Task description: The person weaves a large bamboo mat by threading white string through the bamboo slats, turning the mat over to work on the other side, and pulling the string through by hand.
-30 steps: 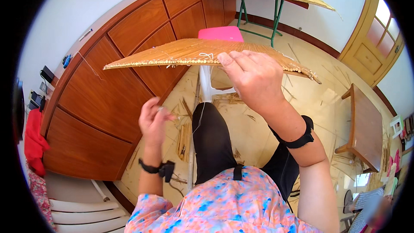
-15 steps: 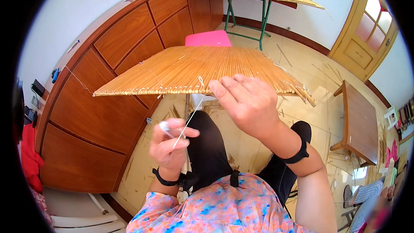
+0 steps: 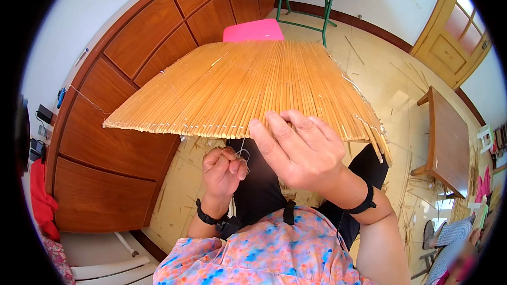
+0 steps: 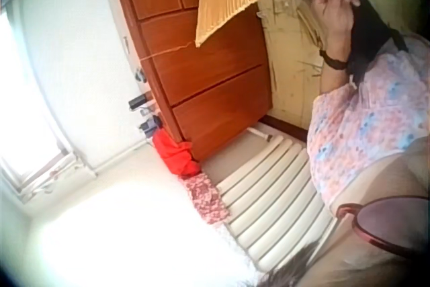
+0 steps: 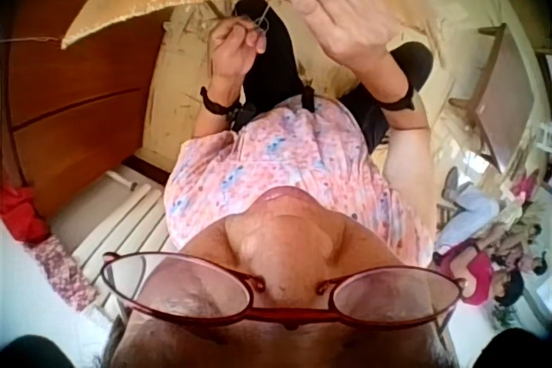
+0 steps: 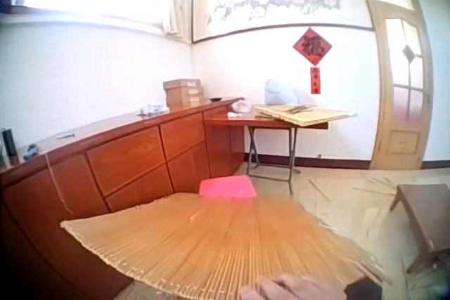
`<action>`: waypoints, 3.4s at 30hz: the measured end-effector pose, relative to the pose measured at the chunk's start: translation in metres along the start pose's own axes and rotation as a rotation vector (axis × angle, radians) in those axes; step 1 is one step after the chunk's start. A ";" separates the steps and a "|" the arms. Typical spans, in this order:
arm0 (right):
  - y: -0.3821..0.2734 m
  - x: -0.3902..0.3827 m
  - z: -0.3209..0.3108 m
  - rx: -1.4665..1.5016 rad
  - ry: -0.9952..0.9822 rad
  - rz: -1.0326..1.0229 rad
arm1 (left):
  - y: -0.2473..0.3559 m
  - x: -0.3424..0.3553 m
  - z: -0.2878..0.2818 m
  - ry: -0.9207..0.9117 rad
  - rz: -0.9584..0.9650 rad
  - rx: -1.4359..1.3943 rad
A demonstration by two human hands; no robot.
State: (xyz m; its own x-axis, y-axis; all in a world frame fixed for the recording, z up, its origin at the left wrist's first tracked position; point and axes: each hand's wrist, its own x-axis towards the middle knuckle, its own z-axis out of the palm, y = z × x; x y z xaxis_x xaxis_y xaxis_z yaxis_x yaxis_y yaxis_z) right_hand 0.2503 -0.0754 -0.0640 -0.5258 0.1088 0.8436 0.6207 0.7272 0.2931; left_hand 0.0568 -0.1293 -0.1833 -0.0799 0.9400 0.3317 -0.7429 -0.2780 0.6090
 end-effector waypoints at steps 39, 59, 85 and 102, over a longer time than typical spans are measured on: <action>0.098 0.157 0.007 -0.020 -0.070 -0.094 | 0.102 0.124 0.125 -0.005 0.639 1.160; 0.108 0.172 0.012 0.006 0.004 -0.085 | 0.103 0.147 0.136 0.147 0.786 1.218; 0.094 0.149 0.004 0.011 -0.026 -0.019 | 0.125 0.131 0.138 0.012 0.462 1.241; -0.025 -0.005 -0.027 0.067 -0.206 -0.033 | 0.029 -0.027 0.034 -0.014 0.031 0.822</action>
State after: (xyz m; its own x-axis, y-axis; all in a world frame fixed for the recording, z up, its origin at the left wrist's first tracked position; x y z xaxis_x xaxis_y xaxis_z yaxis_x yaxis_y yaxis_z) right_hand 0.2531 -0.1125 -0.0633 -0.6574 0.2156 0.7221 0.5649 0.7751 0.2829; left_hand 0.0598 -0.1691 -0.1501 -0.0803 0.9283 0.3630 -0.0159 -0.3654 0.9307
